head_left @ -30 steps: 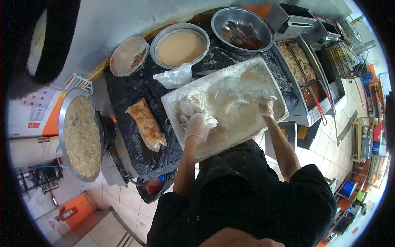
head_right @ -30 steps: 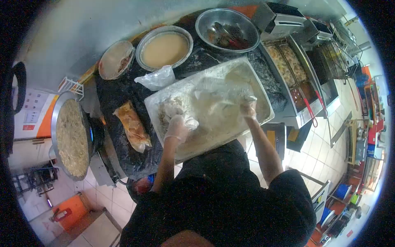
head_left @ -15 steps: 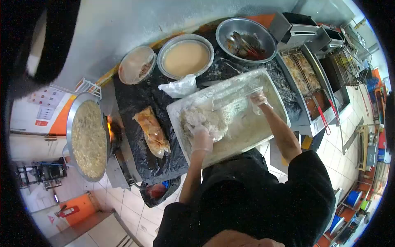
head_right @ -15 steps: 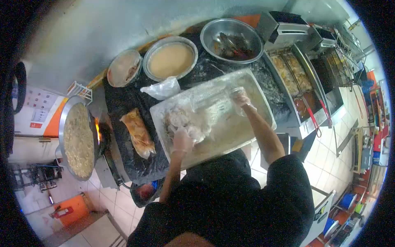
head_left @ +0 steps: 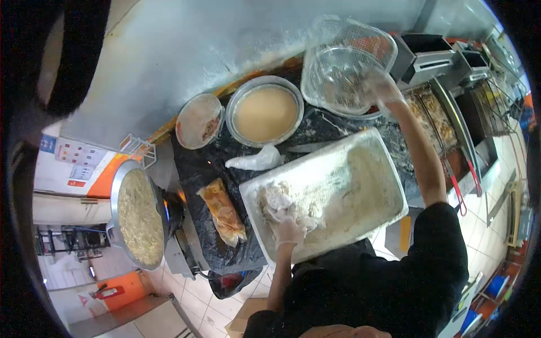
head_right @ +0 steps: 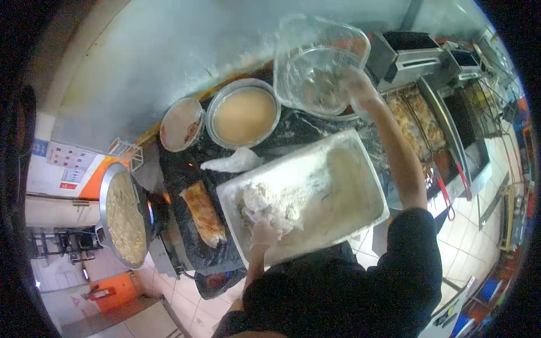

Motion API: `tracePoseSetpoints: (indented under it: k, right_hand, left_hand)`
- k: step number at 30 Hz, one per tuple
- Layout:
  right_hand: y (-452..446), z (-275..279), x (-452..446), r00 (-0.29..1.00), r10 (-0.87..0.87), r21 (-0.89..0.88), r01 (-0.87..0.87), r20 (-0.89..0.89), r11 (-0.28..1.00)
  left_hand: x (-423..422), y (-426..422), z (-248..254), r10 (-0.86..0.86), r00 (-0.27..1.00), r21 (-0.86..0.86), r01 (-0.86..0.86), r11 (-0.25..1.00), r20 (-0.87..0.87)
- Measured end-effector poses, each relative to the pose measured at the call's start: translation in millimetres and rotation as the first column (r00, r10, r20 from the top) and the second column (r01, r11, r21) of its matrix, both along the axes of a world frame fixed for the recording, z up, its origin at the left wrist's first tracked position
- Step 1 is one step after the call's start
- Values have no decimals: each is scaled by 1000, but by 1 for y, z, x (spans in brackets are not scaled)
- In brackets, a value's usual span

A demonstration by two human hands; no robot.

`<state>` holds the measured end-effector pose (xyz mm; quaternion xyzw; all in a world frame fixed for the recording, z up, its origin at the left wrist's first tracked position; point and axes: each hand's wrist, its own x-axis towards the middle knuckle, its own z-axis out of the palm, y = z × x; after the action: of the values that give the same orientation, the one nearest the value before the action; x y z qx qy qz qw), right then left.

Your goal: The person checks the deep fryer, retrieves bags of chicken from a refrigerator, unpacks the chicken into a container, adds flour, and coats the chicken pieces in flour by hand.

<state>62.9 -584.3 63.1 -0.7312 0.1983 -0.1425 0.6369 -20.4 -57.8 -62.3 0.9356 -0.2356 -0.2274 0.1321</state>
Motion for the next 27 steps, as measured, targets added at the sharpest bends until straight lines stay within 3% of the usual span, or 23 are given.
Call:
tracePoseSetpoints:
  k: [1,2,3,4,5,6,9,12,14,16,17,18,20,22,24,25,26,27]
  right_hand:
    - [-43,-38,63,994,28,-601,41,105,799]
    - [-41,-30,99,994,-29,-661,92,106,745]
    - [-37,-20,136,990,-89,-715,139,108,685]
    - [-22,-11,177,985,-174,-610,138,0,781]
    - [-8,-2,218,961,-250,-497,162,-116,853]
    - [-21,-35,272,941,-293,-659,115,-168,744]
    - [29,-1,282,957,-176,-476,47,-230,878]
    - [6,-116,365,952,-68,-561,-117,-298,820]
    - [22,-85,346,882,46,-654,-381,-468,653]
    - [34,-69,318,885,120,-561,-384,-450,733]
    - [37,-66,303,936,106,-409,-246,-335,879]
    - [49,-24,280,918,75,-380,-234,-389,895]
    - [52,3,248,926,53,-282,-168,-375,945]
    - [69,-15,181,889,409,-21,-422,-205,906]
    - [94,-21,100,762,643,199,-643,69,740]
    - [119,6,61,633,735,60,-747,-243,663]
    - [138,-4,29,591,748,73,-768,-303,637]
    - [152,-31,-2,627,723,121,-725,-292,678]
  left_hand:
    - [-1,-7,1,18,997,35,-21,999,81]
    - [-4,-22,36,-48,935,75,24,997,351]
    - [-3,-27,35,-58,937,89,28,996,345]
    - [-2,-31,34,-67,939,104,33,994,339]
    - [-5,-19,1,-5,998,84,0,996,55]
    - [-4,-15,-17,57,970,73,-41,996,-236]
    - [-1,-46,38,187,961,30,-184,982,-202]
    - [5,-57,48,241,958,-29,-249,968,-158]
    - [7,-53,39,239,965,-77,-248,966,-103]
    - [9,-48,37,235,970,-114,-241,964,-63]
    - [10,-50,43,246,966,-118,-254,960,-74]
    - [14,-54,52,268,959,-115,-278,954,-98]
    - [39,-88,112,360,891,-80,-395,915,-277]
    - [70,-127,171,462,712,-58,-573,817,-529]
    - [59,-104,112,388,816,-230,-514,826,-429]
    - [59,-114,112,388,633,-307,-712,632,-669]
    - [63,-125,113,300,424,-296,-872,390,-855]
    - [66,-124,86,213,885,-540,-427,725,-414]
